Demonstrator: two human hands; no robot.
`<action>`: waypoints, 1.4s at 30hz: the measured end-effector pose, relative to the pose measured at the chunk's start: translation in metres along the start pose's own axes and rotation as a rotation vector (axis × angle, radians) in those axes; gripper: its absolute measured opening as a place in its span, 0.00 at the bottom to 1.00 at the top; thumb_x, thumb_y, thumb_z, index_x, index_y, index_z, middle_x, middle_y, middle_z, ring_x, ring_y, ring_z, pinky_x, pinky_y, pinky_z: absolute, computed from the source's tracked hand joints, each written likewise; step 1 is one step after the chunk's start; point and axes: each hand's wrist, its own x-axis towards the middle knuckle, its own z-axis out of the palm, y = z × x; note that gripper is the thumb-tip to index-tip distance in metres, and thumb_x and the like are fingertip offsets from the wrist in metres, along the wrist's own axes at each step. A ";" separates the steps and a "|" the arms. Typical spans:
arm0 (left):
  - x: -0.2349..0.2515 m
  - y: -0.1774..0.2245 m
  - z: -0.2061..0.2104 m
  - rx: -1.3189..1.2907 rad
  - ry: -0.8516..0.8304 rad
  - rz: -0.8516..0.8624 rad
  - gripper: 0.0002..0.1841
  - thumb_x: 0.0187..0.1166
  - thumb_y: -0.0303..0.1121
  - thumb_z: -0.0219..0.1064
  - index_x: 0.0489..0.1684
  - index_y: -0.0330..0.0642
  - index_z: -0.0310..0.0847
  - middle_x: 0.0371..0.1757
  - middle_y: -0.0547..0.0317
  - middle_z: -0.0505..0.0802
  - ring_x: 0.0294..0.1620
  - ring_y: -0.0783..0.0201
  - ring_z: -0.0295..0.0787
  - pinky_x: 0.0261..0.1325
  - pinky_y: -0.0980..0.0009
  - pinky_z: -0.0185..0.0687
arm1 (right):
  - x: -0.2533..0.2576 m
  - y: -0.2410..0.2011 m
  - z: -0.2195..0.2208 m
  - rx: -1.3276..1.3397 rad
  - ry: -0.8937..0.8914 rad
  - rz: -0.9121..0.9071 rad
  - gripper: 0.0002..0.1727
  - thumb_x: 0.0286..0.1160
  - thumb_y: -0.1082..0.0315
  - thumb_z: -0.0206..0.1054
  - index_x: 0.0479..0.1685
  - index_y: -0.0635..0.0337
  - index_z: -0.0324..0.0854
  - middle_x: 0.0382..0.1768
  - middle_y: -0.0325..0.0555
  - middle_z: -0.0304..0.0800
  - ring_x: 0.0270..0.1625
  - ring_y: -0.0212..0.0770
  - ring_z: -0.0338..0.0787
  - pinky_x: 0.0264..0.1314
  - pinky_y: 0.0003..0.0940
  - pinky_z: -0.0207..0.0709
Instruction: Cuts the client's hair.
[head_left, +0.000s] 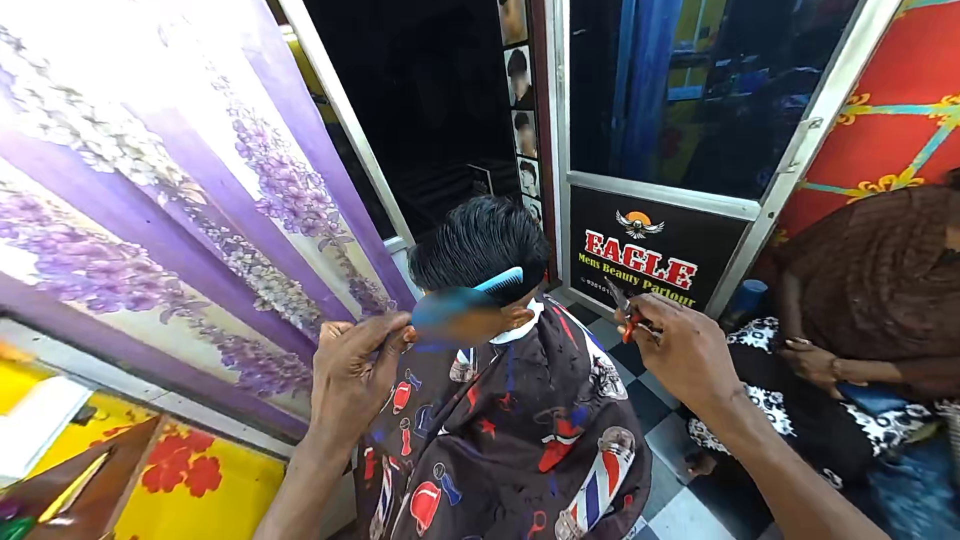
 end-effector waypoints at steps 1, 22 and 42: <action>-0.002 0.003 0.001 0.017 -0.011 0.015 0.13 0.85 0.42 0.64 0.49 0.48 0.93 0.42 0.70 0.97 0.37 0.79 0.85 0.56 0.59 0.70 | 0.002 -0.001 0.000 -0.006 -0.011 -0.006 0.15 0.62 0.80 0.77 0.47 0.54 0.90 0.41 0.45 0.94 0.41 0.50 0.94 0.40 0.56 0.86; 0.028 -0.003 -0.012 0.006 -0.035 0.083 0.16 0.73 0.40 0.77 0.57 0.48 0.94 0.60 0.63 0.93 0.61 0.64 0.85 0.63 0.56 0.72 | 0.040 -0.051 -0.010 -0.438 0.009 -0.267 0.17 0.58 0.85 0.76 0.47 0.60 0.87 0.45 0.53 0.91 0.51 0.58 0.91 0.51 0.54 0.82; 0.034 -0.004 -0.005 0.065 0.069 0.201 0.14 0.74 0.38 0.78 0.55 0.47 0.94 0.59 0.59 0.94 0.59 0.62 0.86 0.60 0.56 0.70 | 0.045 -0.077 -0.005 -0.503 -0.201 -0.278 0.24 0.50 0.87 0.78 0.49 0.59 0.88 0.40 0.49 0.93 0.45 0.54 0.92 0.49 0.48 0.82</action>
